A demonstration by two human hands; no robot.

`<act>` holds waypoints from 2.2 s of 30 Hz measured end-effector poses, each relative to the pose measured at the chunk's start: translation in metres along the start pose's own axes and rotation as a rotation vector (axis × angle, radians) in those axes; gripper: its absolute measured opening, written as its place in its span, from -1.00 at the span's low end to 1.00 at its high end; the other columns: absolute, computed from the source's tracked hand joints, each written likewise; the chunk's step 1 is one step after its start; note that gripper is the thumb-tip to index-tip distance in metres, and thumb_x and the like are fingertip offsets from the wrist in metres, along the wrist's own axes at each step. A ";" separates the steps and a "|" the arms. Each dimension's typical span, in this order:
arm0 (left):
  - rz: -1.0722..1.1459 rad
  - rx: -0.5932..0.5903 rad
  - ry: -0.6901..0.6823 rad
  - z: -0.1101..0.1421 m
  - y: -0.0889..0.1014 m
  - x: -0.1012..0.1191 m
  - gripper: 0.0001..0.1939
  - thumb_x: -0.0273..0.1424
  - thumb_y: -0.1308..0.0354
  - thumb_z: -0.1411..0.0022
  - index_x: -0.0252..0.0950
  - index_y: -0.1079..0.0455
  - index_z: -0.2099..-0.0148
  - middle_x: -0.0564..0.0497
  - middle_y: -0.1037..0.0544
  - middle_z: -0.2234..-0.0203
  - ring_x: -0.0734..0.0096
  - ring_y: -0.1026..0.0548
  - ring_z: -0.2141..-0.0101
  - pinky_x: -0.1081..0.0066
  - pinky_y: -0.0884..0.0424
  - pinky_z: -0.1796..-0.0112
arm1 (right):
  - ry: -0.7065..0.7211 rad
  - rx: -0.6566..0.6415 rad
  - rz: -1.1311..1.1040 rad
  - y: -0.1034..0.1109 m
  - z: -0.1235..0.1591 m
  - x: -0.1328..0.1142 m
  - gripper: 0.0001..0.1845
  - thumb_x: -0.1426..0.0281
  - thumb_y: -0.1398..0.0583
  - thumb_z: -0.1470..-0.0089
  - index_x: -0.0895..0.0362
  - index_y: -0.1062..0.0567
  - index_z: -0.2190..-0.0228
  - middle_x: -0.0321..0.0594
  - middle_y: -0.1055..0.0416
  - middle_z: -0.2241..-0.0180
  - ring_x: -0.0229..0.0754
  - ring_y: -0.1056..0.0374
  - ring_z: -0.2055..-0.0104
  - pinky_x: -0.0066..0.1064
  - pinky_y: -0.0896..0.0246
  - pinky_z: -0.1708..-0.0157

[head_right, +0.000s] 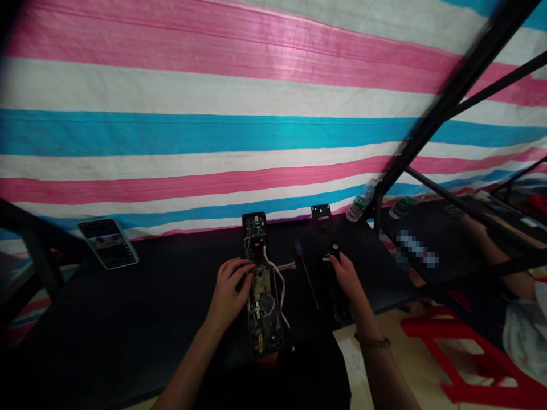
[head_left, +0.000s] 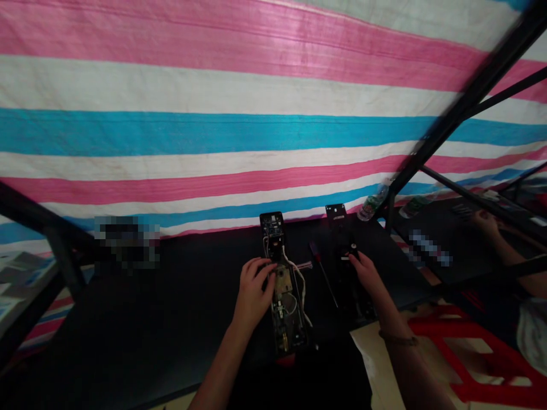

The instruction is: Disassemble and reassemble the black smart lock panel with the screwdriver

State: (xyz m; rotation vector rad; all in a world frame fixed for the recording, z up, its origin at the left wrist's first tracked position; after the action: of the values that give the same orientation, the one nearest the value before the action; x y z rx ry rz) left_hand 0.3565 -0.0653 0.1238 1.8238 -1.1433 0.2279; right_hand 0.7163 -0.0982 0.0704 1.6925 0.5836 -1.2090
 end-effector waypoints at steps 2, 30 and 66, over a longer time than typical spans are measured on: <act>-0.031 -0.034 0.024 0.002 -0.004 -0.006 -0.76 -0.40 -0.20 -0.34 -0.17 -0.55 -0.03 -0.12 -0.53 -0.04 0.02 -0.38 -0.14 -0.10 -0.42 -0.14 | -0.009 -0.048 0.043 -0.012 -0.006 0.021 -0.42 -0.13 -0.20 0.04 0.16 -0.57 0.36 -0.02 -0.60 0.35 0.05 -0.49 0.27 -0.19 -0.38 0.20; -0.206 -0.199 0.274 0.085 0.019 -0.108 -0.77 -0.23 -0.19 -0.31 -0.16 -0.58 0.08 -0.09 -0.68 0.12 -0.01 -0.53 0.02 -0.04 -0.44 0.00 | 0.620 -0.256 0.230 -0.177 0.080 -0.124 -0.82 0.48 -0.29 -0.19 0.03 -0.64 0.18 -0.11 -0.47 0.13 0.01 -0.32 0.00 -0.09 -0.29 0.00; -0.501 -0.383 0.240 -0.095 -0.040 -0.040 -0.74 -0.58 0.07 -0.36 -0.39 -0.45 0.13 -0.25 -0.58 0.21 0.16 -0.62 0.28 0.34 -0.44 0.29 | 0.383 -0.177 0.343 -0.210 0.043 -0.133 -0.83 0.54 -0.24 -0.13 0.10 -0.65 0.33 -0.07 -0.12 -0.38 0.24 0.02 -0.36 0.15 -0.07 -0.16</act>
State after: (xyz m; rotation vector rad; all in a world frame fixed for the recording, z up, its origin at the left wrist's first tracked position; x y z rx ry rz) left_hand 0.3943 0.0386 0.1285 1.6235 -0.4961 -0.0630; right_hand 0.4768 -0.0255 0.1008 1.7927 0.5785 -0.5765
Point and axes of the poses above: each hand's wrist, its own z-axis away from the middle knuckle, its own y-axis out of the back of the hand, x = y × z, the point moved 10 cm from there along -z, towards the middle knuckle
